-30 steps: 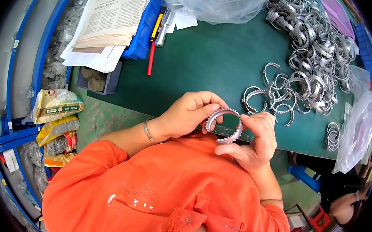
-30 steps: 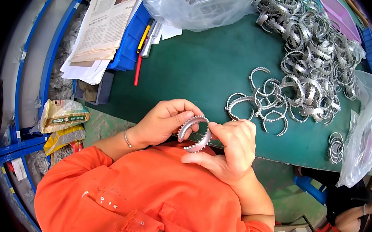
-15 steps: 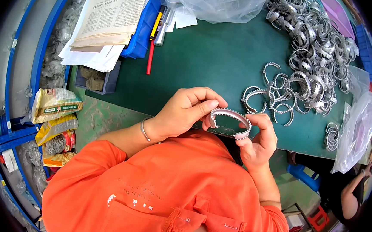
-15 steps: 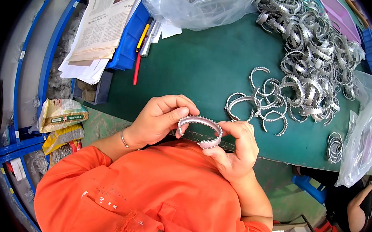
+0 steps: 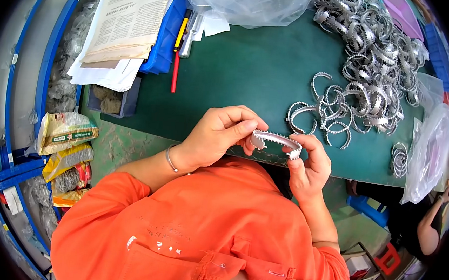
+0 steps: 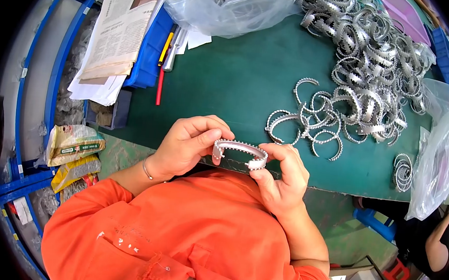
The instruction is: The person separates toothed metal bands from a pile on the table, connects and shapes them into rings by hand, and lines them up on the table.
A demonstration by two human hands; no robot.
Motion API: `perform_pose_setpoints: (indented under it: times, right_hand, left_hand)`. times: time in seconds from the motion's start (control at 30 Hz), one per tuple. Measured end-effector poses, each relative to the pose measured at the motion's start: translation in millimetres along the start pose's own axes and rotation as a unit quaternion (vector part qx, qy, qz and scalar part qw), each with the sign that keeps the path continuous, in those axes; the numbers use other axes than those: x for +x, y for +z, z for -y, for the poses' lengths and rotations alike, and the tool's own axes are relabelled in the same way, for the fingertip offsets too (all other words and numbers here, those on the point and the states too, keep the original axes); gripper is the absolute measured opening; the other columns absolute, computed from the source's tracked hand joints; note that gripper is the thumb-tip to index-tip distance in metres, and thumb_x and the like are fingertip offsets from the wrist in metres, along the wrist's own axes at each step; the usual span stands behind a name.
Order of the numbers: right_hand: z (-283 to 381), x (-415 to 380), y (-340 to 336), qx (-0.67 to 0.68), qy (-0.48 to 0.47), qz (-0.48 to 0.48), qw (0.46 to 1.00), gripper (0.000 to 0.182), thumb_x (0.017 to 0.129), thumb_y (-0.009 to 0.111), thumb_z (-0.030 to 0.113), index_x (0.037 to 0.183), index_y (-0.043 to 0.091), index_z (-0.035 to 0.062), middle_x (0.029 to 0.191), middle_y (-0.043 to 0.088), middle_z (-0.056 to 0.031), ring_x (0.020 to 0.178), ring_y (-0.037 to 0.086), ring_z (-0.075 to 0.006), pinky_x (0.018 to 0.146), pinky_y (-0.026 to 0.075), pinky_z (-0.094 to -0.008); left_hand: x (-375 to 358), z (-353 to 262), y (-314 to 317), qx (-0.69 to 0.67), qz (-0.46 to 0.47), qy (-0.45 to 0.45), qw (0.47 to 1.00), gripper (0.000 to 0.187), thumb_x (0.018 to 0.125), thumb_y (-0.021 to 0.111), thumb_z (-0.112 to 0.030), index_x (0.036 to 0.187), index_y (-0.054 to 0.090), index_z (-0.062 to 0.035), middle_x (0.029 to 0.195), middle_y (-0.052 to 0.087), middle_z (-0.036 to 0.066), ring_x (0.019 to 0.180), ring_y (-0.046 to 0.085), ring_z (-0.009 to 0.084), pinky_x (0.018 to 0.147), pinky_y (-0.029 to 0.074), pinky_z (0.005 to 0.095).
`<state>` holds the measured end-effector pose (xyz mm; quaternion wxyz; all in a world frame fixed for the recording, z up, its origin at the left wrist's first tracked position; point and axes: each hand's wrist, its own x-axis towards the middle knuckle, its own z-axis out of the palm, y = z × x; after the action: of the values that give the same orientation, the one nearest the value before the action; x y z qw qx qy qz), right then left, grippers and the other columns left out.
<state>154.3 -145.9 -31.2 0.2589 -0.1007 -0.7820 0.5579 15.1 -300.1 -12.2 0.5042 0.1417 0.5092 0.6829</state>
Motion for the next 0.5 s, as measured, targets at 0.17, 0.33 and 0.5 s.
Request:
perform_pose_setpoints:
  times: [0.17,0.33,0.5]
  right_hand:
    - [2,1,0,0.013,0.040,0.008,0.999,0.018,0.084,0.059,0.014,0.087,0.059,-0.0031,0.071,0.058,-0.0086,0.062,0.053,-0.0177,0.057,0.043,-0.0270]
    - [9,5,3,0.064,0.223,0.095,0.968,0.033,0.095,0.045,0.020,0.073,0.057,-0.0011,0.055,0.050,-0.0045,0.051,0.047,-0.0105,0.049,0.039,-0.0258]
    - [-1,4,12,-0.098,0.041,-0.001,0.994,0.013,0.083,0.061,0.011,0.085,0.053,0.0002,0.076,0.055,-0.0113,0.062,0.052,-0.0254,0.053,0.042,-0.0318]
  left_hand:
    - [0,1,3,-0.010,-0.003,0.031,0.999,0.019,0.093,0.049,-0.013,0.095,0.058,0.0038,0.090,0.057,0.007,0.071,0.055,0.0105,0.063,0.049,0.0241]
    - [1,3,0,-0.038,0.063,0.040,0.997,0.023,0.089,0.057,-0.017,0.103,0.056,0.0022,0.094,0.058,0.005,0.070,0.054,0.0081,0.063,0.048,0.0217]
    - [0,-3,5,0.036,0.043,-0.002,0.998,0.011,0.087,0.055,-0.006,0.095,0.052,0.0006,0.076,0.061,0.009,0.069,0.061,0.0139,0.061,0.050,0.0245]
